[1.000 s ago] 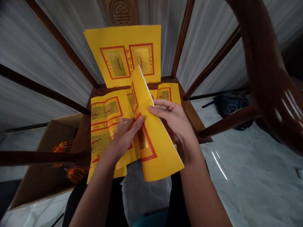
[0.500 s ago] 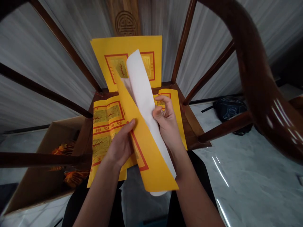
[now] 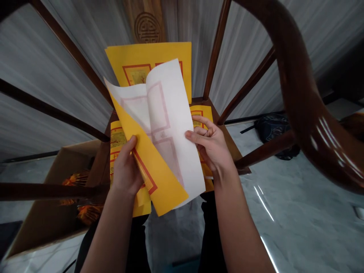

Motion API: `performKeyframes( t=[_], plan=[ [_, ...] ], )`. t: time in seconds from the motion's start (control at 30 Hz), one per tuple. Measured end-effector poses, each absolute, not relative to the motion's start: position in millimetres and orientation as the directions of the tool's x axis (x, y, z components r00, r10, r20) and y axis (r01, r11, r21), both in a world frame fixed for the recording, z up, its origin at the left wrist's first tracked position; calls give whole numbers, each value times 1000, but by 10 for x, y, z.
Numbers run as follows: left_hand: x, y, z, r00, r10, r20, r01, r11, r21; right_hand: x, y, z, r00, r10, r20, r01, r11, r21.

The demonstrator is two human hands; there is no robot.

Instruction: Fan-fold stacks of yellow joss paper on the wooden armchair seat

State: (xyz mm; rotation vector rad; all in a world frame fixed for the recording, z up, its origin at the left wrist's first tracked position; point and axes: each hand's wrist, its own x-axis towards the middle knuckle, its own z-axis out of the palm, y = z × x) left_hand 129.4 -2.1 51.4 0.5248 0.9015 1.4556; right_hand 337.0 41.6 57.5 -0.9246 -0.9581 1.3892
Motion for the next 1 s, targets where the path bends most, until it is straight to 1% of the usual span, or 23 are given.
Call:
performKeyframes(
  t=[0.17,0.27,0.33,0.5,0.57,0.63,0.7,0.73,0.77,0.8,0.87,0.93,1.0],
  plan=[
    [1297,-42,569,-128,963,-235,-609,111,785,3321,423,560,-36,998,-48,-377,-58,-924],
    [1281,-49,594,-131,961,-243,-619,112,777,3298,430,539,-36,998,-48,-364,-58,-930],
    [1267,-51,610,-146,960,-239,-622,99,777,3285,435,520,-13,1000,-16,-337,-20,-941],
    [1241,-43,614,-138,971,-197,-597,77,799,3259,438,474,22,993,117,-240,119,-963],
    [1243,-37,593,-132,973,-190,-601,74,796,3244,437,469,-1,983,185,-149,183,-972],
    [1256,-33,563,-142,975,-173,-595,56,801,3214,421,490,-2,956,294,44,293,-955],
    [1278,-33,533,-153,975,-160,-569,45,821,3159,377,550,15,909,417,259,400,-879],
    [1292,-34,519,-154,975,-160,-550,50,833,3122,344,593,13,885,466,326,436,-839],
    [1307,-35,505,-147,975,-168,-530,66,846,3083,305,639,-12,874,486,344,460,-818],
    [1322,-35,491,-138,975,-172,-511,79,856,3043,265,685,-59,879,473,313,467,-827],
    [1350,-32,457,-119,982,-149,-484,74,872,2975,195,755,-200,908,368,163,401,-901],
    [1367,-26,413,-111,988,-104,-476,39,878,2935,156,777,-304,921,244,8,259,-966],
    [1368,-21,361,-103,991,-86,-478,26,878,2925,156,753,-322,934,158,-94,134,-987]
  ],
)
